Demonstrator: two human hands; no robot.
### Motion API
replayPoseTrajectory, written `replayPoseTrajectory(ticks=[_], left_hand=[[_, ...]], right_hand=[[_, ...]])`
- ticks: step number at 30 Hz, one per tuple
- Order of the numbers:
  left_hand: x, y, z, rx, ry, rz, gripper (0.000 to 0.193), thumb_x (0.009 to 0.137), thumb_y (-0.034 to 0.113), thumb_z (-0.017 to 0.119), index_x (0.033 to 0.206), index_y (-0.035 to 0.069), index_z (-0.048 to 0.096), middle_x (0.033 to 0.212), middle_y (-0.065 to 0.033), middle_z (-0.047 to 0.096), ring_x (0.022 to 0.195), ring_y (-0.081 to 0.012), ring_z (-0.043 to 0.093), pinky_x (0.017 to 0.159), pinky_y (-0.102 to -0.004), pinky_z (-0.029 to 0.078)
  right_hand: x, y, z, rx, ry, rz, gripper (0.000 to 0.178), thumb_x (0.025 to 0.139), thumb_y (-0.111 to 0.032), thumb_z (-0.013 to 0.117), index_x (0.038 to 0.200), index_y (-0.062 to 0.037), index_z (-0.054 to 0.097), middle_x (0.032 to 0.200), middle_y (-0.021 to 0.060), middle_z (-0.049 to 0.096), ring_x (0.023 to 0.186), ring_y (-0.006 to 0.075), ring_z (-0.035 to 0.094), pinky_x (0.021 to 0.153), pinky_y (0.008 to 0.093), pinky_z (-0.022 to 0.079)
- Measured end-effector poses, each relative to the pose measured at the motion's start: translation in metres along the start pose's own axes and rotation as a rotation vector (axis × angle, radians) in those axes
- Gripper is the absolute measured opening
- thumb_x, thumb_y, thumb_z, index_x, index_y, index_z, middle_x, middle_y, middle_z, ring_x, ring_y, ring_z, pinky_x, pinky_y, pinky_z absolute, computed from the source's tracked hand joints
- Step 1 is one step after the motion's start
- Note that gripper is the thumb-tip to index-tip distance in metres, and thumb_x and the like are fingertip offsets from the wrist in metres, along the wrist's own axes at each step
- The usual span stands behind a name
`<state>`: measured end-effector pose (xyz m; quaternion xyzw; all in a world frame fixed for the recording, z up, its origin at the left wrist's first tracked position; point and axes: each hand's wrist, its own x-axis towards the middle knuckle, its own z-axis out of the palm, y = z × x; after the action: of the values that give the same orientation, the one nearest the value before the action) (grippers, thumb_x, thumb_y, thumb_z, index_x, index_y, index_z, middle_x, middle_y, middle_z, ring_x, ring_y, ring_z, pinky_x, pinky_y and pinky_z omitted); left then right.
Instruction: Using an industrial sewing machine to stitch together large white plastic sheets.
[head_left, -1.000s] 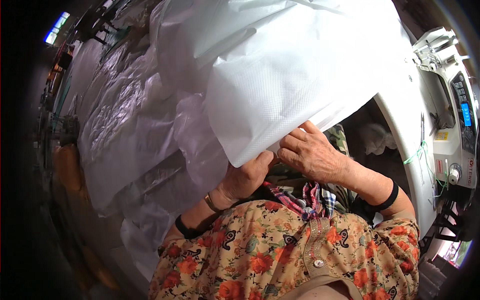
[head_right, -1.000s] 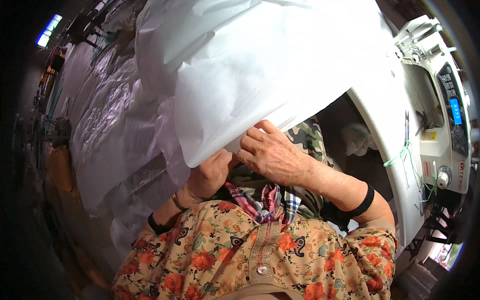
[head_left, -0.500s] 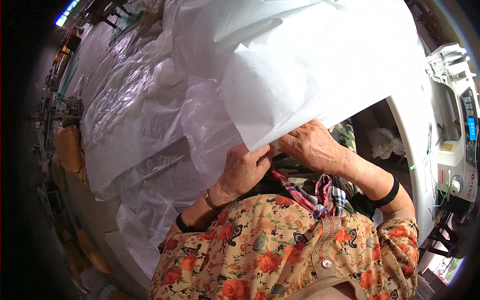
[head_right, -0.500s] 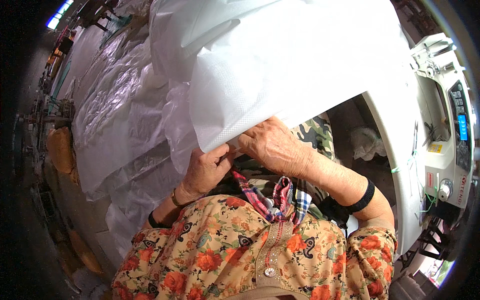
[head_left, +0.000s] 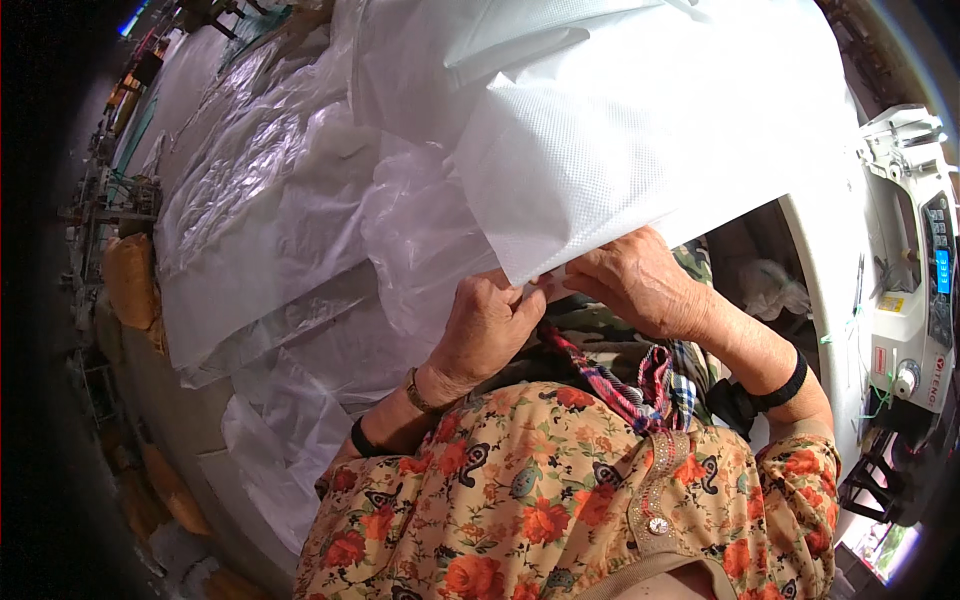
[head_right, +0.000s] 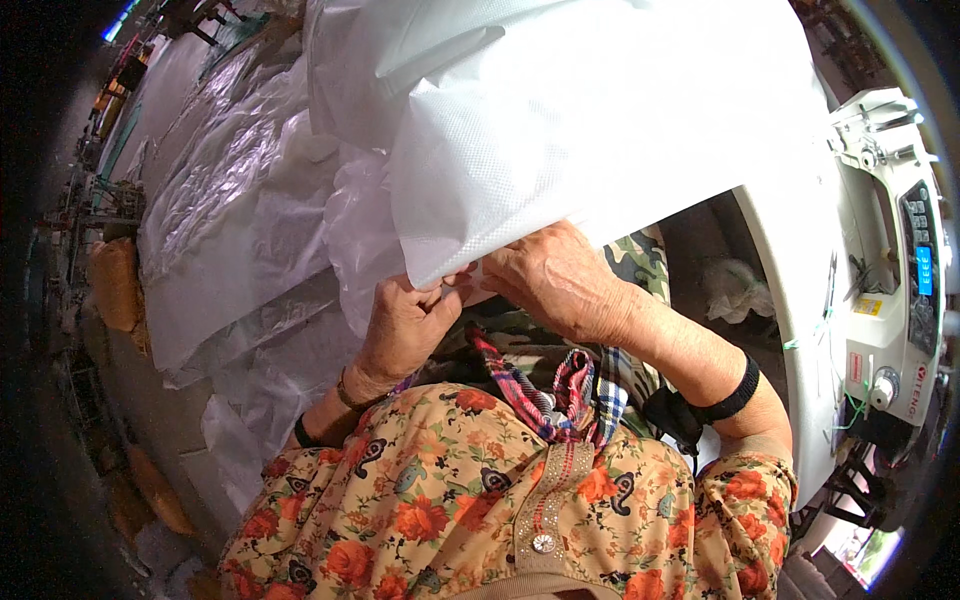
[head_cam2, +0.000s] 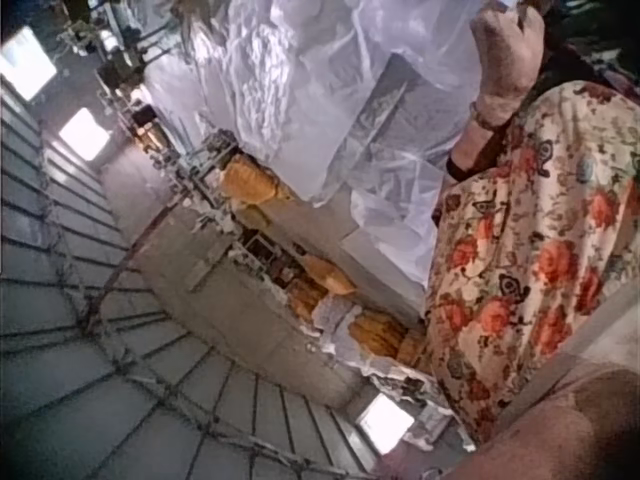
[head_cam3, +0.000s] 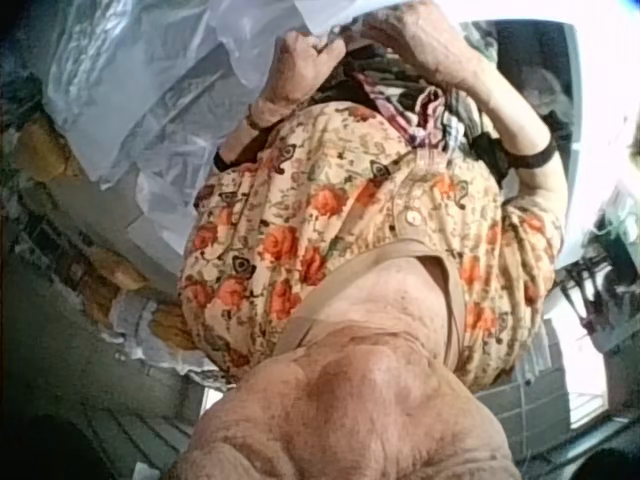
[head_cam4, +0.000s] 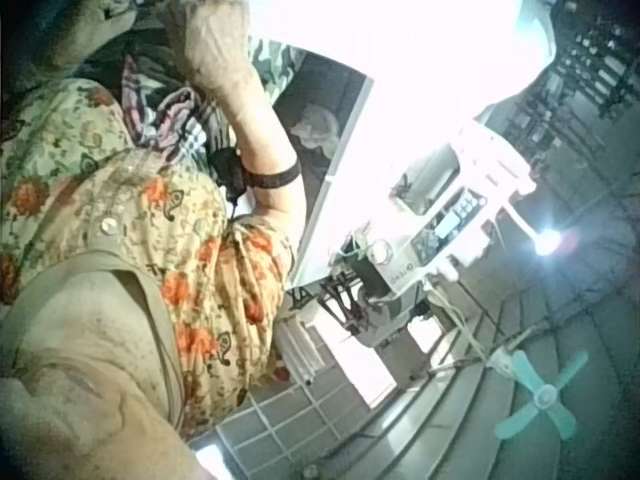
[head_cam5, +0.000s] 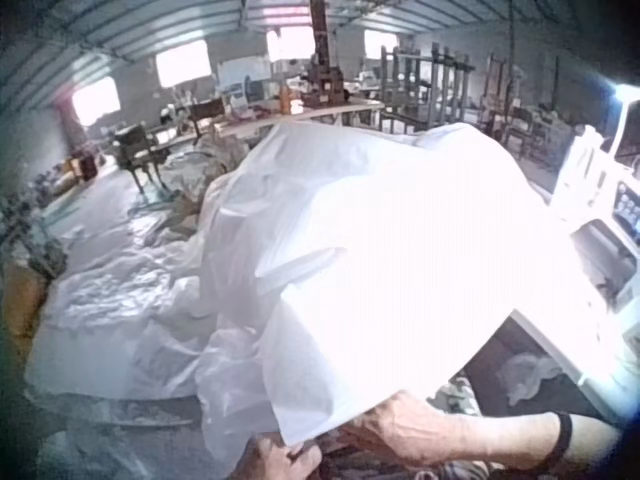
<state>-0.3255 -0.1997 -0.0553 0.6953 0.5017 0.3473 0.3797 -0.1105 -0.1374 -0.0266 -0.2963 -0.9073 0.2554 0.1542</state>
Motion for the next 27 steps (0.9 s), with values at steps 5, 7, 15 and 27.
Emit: replayPoseTrajectory(ticks=[5,7,15,27], left_hand=[[0.003,0.013,0.004,-0.451,-0.024,-0.384,0.011,0.093,-0.004,0.056,0.103,-0.004,0.063,0.073,0.0015,0.057,0.059,-0.0044,0.052,0.051,-0.0215,0.043],[0.002,0.008,0.004,-0.493,-0.042,-0.348,0.009,0.094,-0.003,0.056,0.101,-0.004,0.062,0.074,0.0010,0.057,0.060,-0.0038,0.052,0.051,-0.0201,0.042],[0.003,0.004,0.020,-0.473,-0.053,-0.149,0.011,0.094,0.004,0.061,0.103,-0.002,0.060,0.085,0.0008,0.058,0.068,-0.0028,0.051,0.058,-0.0193,0.044],[0.002,0.010,0.026,-0.495,-0.001,-0.183,0.021,0.085,-0.006,0.068,0.104,-0.001,0.062,0.081,-0.0028,0.060,0.074,-0.0087,0.059,0.064,-0.0255,0.049]], right_hand=[[0.000,0.000,-0.005,0.176,-0.010,0.097,0.012,0.092,-0.015,0.063,0.093,-0.0030,0.063,0.083,0.0165,0.064,0.082,0.0371,0.064,0.072,0.0462,0.050],[0.003,-0.002,-0.006,0.183,-0.047,0.209,0.012,0.093,-0.015,0.061,0.091,-0.0028,0.062,0.081,0.0161,0.063,0.081,0.0366,0.064,0.072,0.0455,0.050],[-0.002,0.000,-0.008,-0.010,-0.024,0.075,0.013,0.092,-0.016,0.063,0.096,-0.0038,0.061,0.083,0.0152,0.063,0.081,0.0366,0.064,0.073,0.0459,0.049],[-0.021,-0.007,-0.007,-0.252,0.019,-0.043,0.011,0.088,-0.017,0.063,0.093,-0.0074,0.061,0.094,0.0066,0.058,0.099,0.0259,0.059,0.089,0.0415,0.041]])
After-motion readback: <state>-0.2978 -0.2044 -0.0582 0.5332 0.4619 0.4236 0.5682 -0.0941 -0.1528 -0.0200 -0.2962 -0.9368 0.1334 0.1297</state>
